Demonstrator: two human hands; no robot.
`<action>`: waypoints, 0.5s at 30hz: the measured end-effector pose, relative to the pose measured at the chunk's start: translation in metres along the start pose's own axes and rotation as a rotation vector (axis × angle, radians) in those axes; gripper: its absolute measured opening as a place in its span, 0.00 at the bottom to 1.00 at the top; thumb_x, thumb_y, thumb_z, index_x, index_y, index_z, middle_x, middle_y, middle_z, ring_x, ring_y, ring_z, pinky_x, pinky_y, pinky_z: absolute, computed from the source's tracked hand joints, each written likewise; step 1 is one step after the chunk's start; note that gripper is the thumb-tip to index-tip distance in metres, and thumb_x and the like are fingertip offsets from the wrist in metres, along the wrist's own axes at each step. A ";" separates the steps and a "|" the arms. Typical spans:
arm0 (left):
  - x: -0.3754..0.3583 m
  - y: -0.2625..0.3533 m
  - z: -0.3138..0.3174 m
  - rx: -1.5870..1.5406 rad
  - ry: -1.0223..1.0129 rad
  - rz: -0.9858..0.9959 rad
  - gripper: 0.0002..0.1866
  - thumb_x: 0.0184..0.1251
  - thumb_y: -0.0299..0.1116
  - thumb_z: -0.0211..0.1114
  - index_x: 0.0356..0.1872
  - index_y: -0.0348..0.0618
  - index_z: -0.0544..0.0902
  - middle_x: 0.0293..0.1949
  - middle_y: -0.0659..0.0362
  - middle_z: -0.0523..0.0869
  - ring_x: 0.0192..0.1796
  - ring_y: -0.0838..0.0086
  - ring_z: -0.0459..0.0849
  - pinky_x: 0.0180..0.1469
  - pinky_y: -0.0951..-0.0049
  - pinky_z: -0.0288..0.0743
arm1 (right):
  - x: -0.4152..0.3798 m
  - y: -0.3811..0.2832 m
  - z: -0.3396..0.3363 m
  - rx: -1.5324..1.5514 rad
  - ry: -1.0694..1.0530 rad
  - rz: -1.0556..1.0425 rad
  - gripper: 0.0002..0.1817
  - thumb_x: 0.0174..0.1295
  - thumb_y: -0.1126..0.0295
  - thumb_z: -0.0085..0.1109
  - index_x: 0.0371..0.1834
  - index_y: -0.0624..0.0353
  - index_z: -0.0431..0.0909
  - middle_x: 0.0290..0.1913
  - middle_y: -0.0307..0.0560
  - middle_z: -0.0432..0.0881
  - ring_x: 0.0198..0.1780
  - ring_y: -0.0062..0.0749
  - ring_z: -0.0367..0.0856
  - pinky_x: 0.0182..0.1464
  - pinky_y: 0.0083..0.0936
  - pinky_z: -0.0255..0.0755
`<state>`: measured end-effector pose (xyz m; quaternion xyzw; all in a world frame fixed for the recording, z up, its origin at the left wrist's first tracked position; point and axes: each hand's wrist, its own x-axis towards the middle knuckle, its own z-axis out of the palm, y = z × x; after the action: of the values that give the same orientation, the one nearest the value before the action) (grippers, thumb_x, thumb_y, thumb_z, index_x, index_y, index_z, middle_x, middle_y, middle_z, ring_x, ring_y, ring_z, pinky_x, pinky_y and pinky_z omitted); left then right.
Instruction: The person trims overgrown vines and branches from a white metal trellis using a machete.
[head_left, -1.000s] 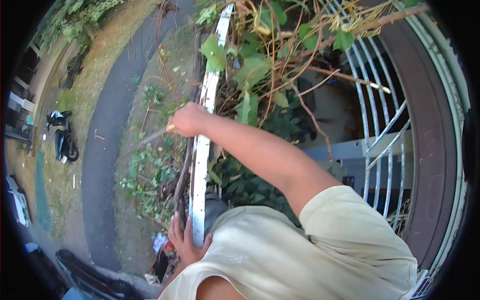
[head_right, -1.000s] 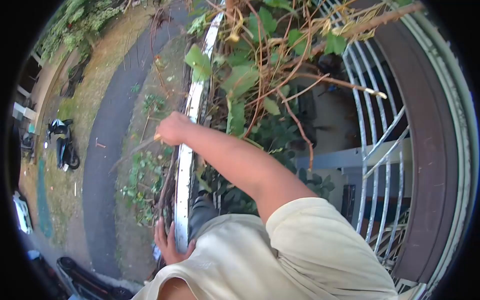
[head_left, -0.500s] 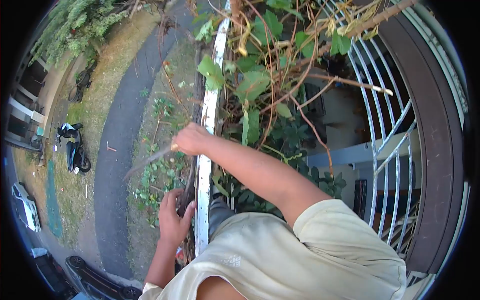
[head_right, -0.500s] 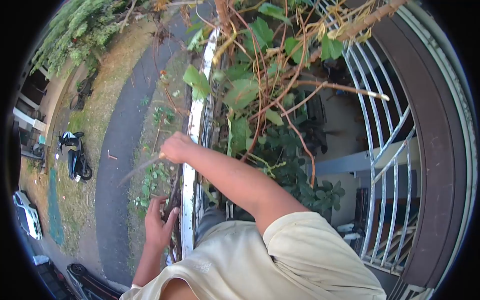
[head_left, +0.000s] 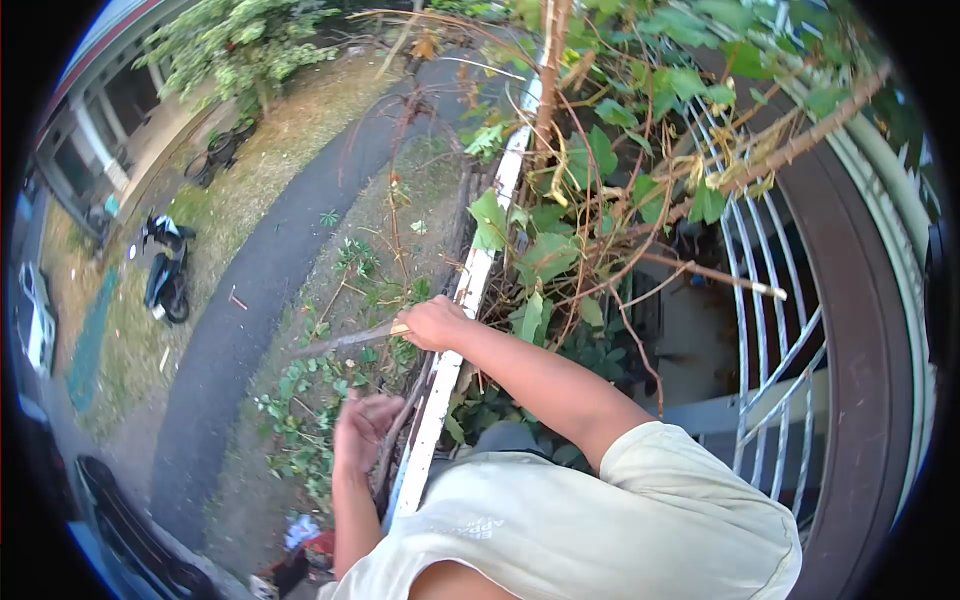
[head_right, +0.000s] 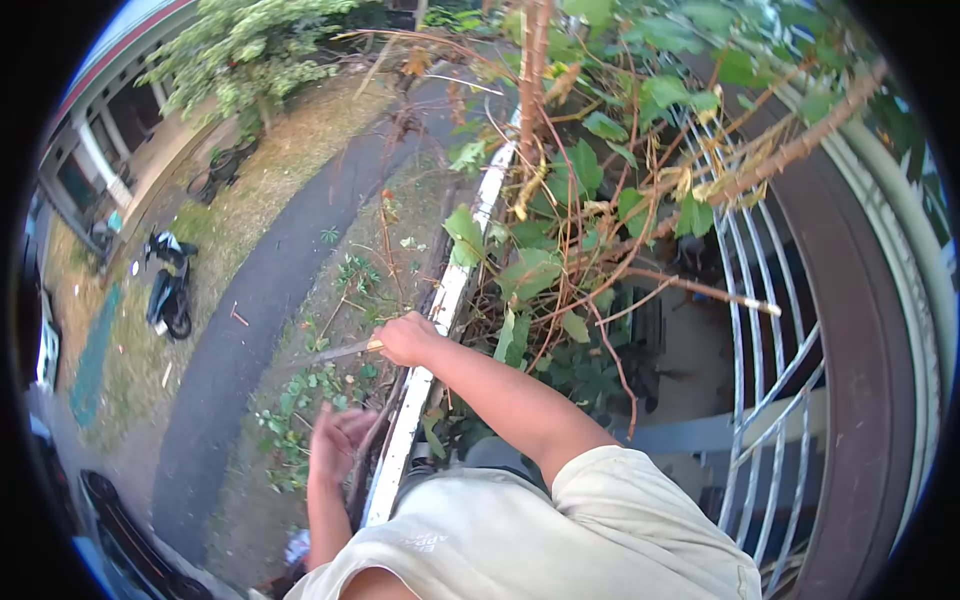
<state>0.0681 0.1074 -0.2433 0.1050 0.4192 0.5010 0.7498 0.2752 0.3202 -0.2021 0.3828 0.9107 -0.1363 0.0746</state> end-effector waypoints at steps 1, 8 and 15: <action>-0.004 0.003 0.002 -0.044 0.051 0.055 0.31 0.89 0.56 0.50 0.59 0.35 0.86 0.57 0.48 0.93 0.61 0.67 0.87 0.66 0.67 0.74 | -0.002 -0.005 0.000 -0.037 -0.021 -0.026 0.16 0.71 0.54 0.64 0.54 0.49 0.87 0.46 0.48 0.93 0.53 0.47 0.92 0.55 0.50 0.82; 0.004 -0.026 0.010 0.199 -0.140 -0.017 0.29 0.88 0.52 0.53 0.69 0.34 0.82 0.60 0.53 0.91 0.61 0.67 0.87 0.70 0.65 0.76 | -0.001 -0.005 -0.001 -0.115 -0.040 -0.018 0.18 0.72 0.53 0.62 0.58 0.46 0.87 0.48 0.50 0.93 0.53 0.50 0.92 0.53 0.52 0.83; -0.025 -0.013 0.046 0.137 -0.001 -0.171 0.29 0.87 0.53 0.54 0.69 0.37 0.82 0.60 0.53 0.91 0.59 0.65 0.90 0.68 0.64 0.80 | 0.006 0.002 0.012 -0.136 -0.065 -0.070 0.14 0.71 0.58 0.60 0.56 0.39 0.88 0.46 0.45 0.93 0.50 0.45 0.93 0.48 0.47 0.84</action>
<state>0.1066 0.0922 -0.2093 0.1198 0.4596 0.4054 0.7811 0.2728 0.3219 -0.2152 0.3399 0.9278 -0.0890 0.1251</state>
